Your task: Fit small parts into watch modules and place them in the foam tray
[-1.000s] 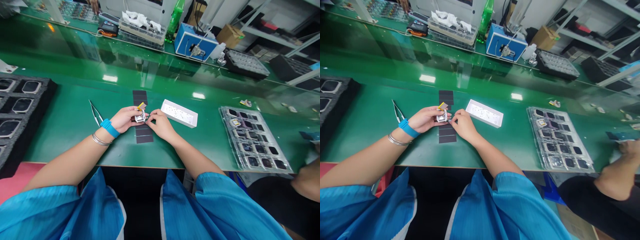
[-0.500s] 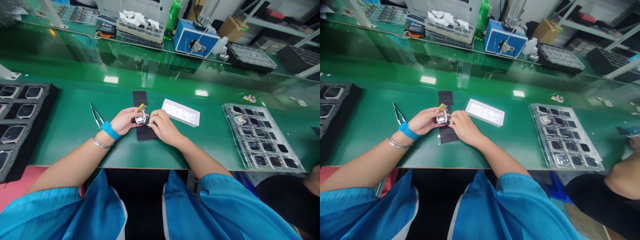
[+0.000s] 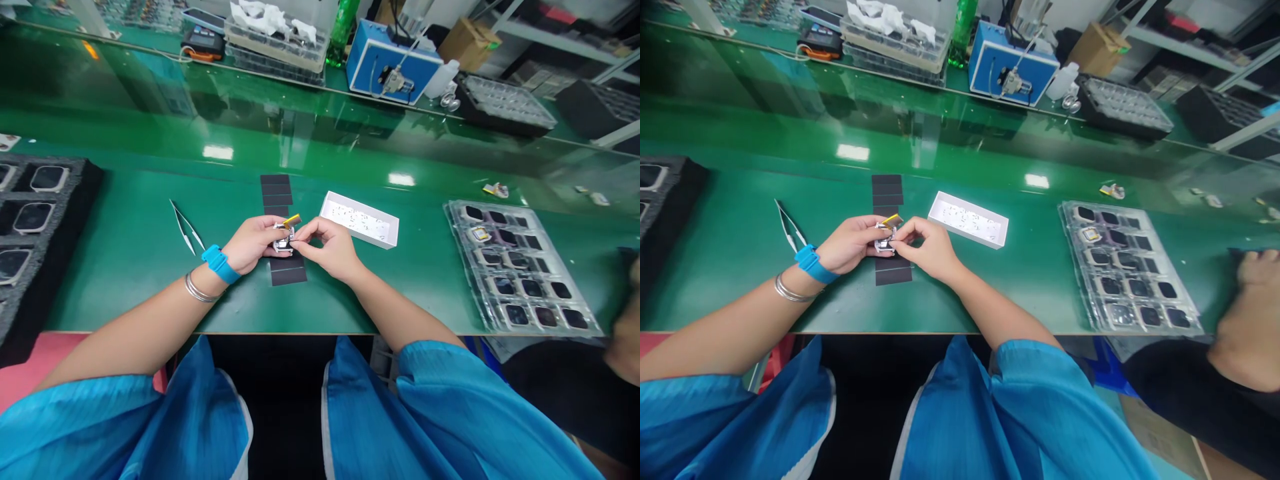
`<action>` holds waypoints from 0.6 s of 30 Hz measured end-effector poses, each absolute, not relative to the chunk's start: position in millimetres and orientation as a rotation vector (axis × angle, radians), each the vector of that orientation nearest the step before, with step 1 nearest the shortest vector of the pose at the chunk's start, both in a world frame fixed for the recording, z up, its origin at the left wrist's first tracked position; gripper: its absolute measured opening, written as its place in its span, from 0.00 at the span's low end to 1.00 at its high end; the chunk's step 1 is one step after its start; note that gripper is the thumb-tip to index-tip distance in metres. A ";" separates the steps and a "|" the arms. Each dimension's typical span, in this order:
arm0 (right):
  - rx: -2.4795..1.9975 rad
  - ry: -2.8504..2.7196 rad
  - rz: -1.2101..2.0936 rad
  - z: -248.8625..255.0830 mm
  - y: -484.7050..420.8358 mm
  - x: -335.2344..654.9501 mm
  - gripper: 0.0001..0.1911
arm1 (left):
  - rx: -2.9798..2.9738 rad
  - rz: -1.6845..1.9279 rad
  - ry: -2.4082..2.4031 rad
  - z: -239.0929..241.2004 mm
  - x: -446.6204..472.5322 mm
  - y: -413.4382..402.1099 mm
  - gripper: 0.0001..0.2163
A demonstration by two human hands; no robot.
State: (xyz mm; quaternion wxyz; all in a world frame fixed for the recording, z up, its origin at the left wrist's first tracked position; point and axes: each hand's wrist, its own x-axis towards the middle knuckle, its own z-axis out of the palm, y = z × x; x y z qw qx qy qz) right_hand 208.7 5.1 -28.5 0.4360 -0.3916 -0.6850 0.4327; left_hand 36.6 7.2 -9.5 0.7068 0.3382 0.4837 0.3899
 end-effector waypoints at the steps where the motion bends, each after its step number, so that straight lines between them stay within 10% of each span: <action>1: -0.982 -1.710 1.076 -28.8 5.6 208.2 0.09 | 0.754 0.865 1.073 -9.6 36.7 7.1 0.08; 18: -0.955 -1.868 0.966 -26.3 2.9 206.4 0.08 | 0.767 0.853 1.068 -8.3 38.4 5.3 0.07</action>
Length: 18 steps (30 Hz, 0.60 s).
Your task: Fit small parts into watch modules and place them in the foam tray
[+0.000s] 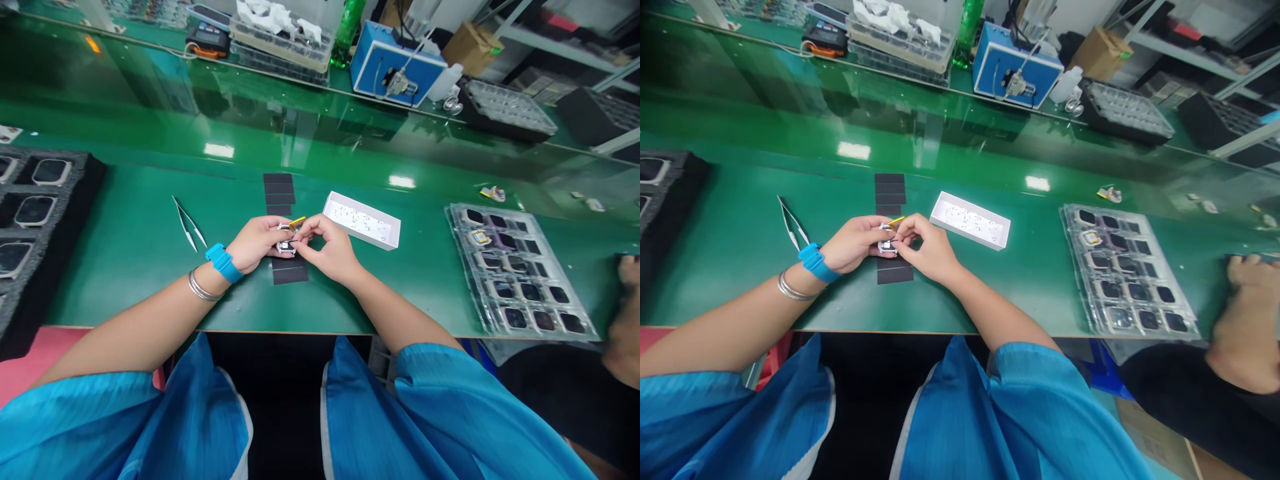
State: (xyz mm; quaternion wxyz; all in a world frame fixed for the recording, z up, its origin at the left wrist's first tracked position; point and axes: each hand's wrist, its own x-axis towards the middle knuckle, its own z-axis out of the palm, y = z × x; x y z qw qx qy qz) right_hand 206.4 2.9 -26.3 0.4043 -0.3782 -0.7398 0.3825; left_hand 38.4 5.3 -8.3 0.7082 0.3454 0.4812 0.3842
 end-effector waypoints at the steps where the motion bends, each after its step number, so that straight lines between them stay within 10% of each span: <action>1: -0.977 -1.907 0.907 -26.0 1.4 206.0 0.07 | 0.770 0.854 1.067 -8.8 38.5 5.2 0.07; 8: -1.109 -2.033 0.435 -24.1 0.6 207.3 0.10 | 0.777 0.898 1.095 -13.4 39.3 3.9 0.06; 11: -1.169 -1.880 0.630 -27.3 9.0 212.0 0.21 | 0.792 0.887 1.063 -13.5 38.6 3.5 0.09; 18: -1.038 -1.676 0.913 -30.0 13.4 214.3 0.07 | 0.764 0.838 0.954 -11.6 34.8 4.3 0.12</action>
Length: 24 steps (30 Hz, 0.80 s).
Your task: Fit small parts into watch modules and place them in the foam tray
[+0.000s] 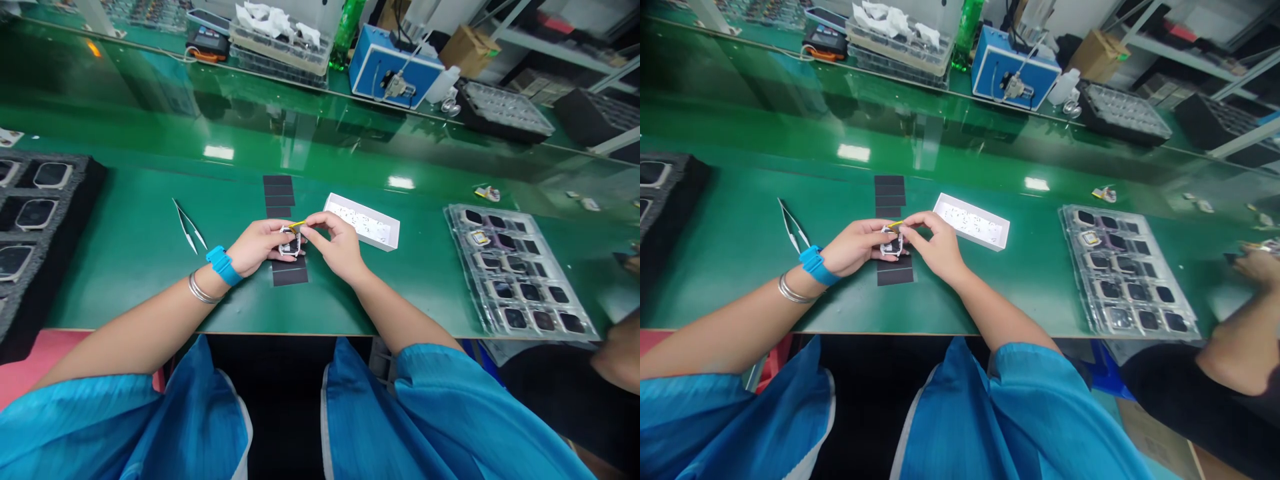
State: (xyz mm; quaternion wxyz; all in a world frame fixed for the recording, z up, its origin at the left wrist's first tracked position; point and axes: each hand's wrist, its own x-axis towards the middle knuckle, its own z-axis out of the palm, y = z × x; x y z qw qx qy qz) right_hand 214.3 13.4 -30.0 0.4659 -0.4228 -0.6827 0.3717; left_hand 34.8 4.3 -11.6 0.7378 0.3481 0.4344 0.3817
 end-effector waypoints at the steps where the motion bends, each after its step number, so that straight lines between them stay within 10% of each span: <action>1: -1.045 -1.682 0.869 -28.5 11.8 213.7 0.07 | 0.748 0.823 0.925 -11.3 34.2 4.7 0.13; 24: -0.949 -2.290 0.178 -29.7 6.1 213.4 0.08 | 0.472 0.887 0.856 -16.8 36.7 8.8 0.11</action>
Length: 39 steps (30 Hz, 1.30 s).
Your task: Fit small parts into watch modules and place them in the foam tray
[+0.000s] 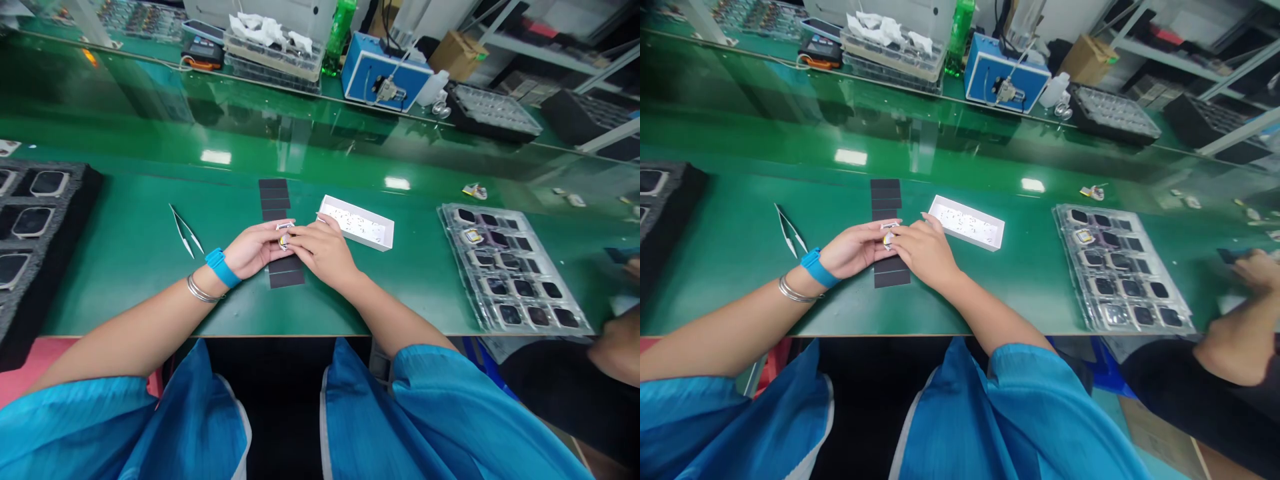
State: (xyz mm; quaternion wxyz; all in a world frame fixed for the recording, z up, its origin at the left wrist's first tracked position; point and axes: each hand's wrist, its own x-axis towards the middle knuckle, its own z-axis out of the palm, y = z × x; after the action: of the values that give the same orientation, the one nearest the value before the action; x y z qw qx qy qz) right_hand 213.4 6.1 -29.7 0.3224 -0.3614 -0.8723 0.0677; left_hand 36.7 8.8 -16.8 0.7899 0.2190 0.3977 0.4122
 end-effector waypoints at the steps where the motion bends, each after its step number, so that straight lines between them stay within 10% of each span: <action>1: -0.947 -2.263 0.243 -29.3 6.2 213.5 0.07 | 0.502 0.889 0.849 -17.8 36.1 8.8 0.11; 4: -0.994 -2.068 0.481 -28.6 7.8 213.3 0.01 | 0.606 0.889 0.798 -20.0 33.4 8.5 0.15; 9: -0.980 -1.735 1.195 -33.1 13.1 213.7 0.29 | 0.771 0.862 0.741 -24.0 31.1 7.3 0.22; 12: -0.913 -1.679 1.499 -35.1 11.3 211.0 0.30 | 0.851 0.845 0.743 -27.3 31.6 6.6 0.22; 33: -1.132 -1.500 1.009 -46.9 22.5 215.7 0.31 | 0.704 1.344 0.836 -3.6 -3.1 25.1 0.23; 39: -1.250 -1.534 0.995 -49.4 23.6 214.7 0.30 | 1.379 1.653 1.529 45.6 -100.2 -46.9 0.31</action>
State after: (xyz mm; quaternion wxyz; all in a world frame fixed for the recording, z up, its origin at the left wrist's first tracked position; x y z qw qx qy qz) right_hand 214.7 23.6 -49.4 0.4470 -0.5047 -0.6195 0.4021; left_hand -100.2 -46.9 45.6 0.2478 0.5060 0.5611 0.6064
